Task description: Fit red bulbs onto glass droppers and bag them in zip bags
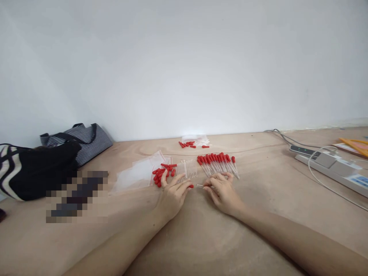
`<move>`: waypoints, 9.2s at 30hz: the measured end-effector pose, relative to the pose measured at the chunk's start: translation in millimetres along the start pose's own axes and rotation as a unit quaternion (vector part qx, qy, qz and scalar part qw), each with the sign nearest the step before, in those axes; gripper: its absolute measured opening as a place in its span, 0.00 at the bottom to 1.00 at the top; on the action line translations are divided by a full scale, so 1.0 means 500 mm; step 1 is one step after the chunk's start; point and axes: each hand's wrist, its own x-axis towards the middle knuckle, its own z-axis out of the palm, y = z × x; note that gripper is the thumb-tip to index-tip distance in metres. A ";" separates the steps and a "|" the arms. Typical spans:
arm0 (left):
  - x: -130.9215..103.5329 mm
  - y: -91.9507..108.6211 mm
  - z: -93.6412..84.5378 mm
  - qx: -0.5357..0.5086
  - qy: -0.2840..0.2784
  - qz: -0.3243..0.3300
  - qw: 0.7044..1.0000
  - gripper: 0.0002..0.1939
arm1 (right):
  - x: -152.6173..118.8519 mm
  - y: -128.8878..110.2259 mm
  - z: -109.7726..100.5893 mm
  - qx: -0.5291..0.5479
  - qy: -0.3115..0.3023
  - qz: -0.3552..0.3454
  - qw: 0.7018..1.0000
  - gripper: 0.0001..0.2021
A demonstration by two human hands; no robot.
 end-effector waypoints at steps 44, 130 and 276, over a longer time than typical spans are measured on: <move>0.004 0.016 -0.003 -0.060 -0.038 0.000 0.997 0.08 | 0.023 -0.017 0.032 -0.032 -0.079 -0.083 0.993 0.10; -0.005 -0.009 -0.042 -0.028 -0.147 -0.032 0.988 0.08 | -0.013 0.060 -0.021 -0.019 -0.089 0.016 0.996 0.09; -0.009 -0.094 -0.034 0.164 -0.093 -0.224 0.956 0.06 | 0.181 0.012 0.089 -0.156 -0.132 0.310 0.928 0.12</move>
